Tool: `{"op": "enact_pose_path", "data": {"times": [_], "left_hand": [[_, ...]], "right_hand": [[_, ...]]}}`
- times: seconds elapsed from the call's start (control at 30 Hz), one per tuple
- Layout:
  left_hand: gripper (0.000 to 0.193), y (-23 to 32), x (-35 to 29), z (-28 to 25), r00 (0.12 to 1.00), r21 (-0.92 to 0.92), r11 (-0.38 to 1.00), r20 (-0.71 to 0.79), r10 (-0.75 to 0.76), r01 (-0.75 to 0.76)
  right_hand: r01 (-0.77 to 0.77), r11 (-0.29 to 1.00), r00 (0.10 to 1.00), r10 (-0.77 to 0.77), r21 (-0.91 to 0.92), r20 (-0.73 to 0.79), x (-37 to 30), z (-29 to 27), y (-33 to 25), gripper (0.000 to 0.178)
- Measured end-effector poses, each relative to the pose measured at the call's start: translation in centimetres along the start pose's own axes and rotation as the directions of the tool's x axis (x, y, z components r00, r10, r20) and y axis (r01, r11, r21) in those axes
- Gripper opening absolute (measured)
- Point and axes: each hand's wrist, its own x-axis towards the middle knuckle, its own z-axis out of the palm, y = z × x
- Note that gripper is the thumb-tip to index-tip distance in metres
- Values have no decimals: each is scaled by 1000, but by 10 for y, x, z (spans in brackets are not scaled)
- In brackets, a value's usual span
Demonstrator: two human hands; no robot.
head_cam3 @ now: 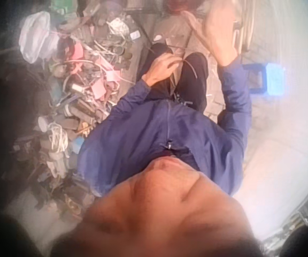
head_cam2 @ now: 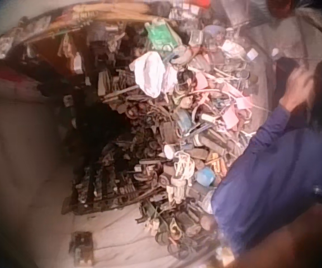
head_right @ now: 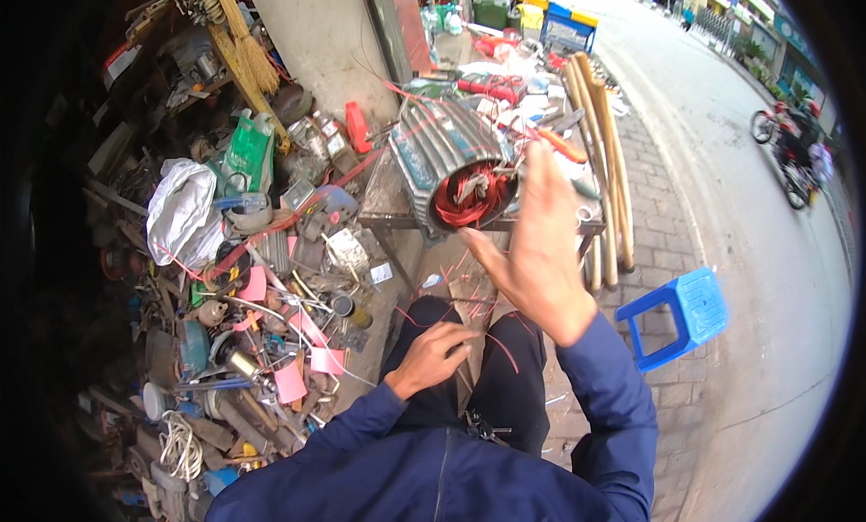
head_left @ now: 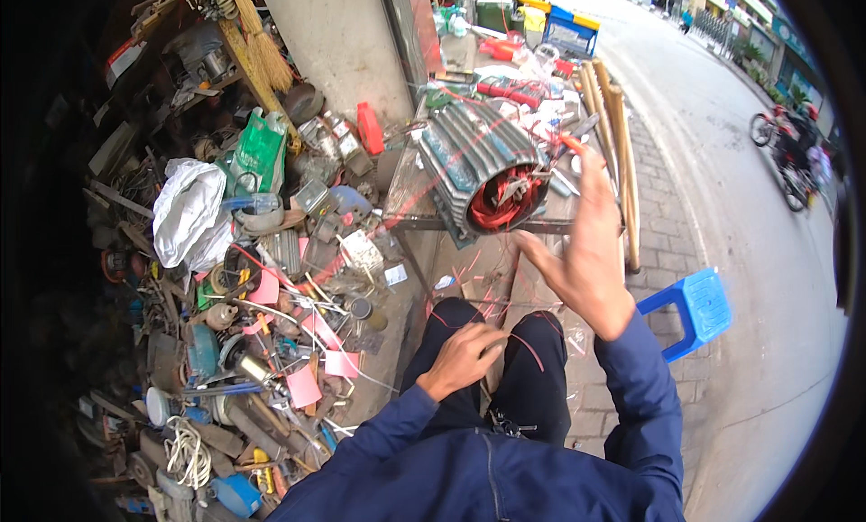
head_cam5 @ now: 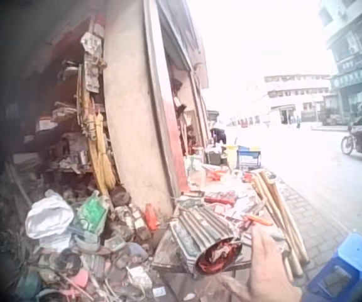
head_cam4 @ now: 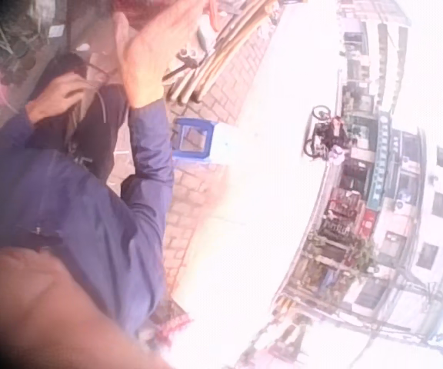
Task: The person uses pliers to strip insulation from a thin wire, then inserts the wire into a red coil inside a metal housing. They repeatedly adjust and pull the wire while holding the housing steady, then briefly handle a small pink paper before returning to the coil.
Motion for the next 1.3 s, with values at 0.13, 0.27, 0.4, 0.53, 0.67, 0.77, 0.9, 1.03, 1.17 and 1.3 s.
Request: {"op": "enact_pose_path", "data": {"times": [0.13,0.27,0.4,0.53,0.67,0.77,0.9,1.03,1.17,1.3], "left_hand": [[19,9,-20,-31,1000,-40,999,-20,-3,2],[18,2,-35,-41,998,-64,998,-56,-12,8],[15,-14,-54,-48,987,-84,996,-163,14,-28],[15,-35,-79,-58,942,-191,978,-305,-139,82],[15,-67,-109,-62,820,-517,830,-370,-438,210],[24,-115,-150,-60,598,-660,655,-372,-710,368],[35,-198,-254,-79,108,-649,517,-561,-821,558],[23,-249,-367,-118,-263,-474,266,-783,-564,839],[25,-260,-394,-128,-284,-475,203,-761,-583,856],[31,-263,-374,-135,-357,-377,-27,-848,-391,926]], "right_hand": [[-67,995,998,67,-74,-5,56,43,-3,125],[-62,949,993,27,-309,-115,97,91,32,122],[-309,950,941,313,51,-131,152,103,126,54],[-817,-65,380,686,573,620,202,68,252,21],[-718,-225,510,476,659,717,197,37,349,34],[-724,-170,445,625,668,641,182,8,354,47],[-544,69,522,808,837,273,122,-54,254,54],[-426,450,705,709,785,-24,9,-79,146,56],[-611,358,658,725,707,202,-90,-54,107,51],[-687,390,703,567,612,428,-135,-10,62,34]]}}
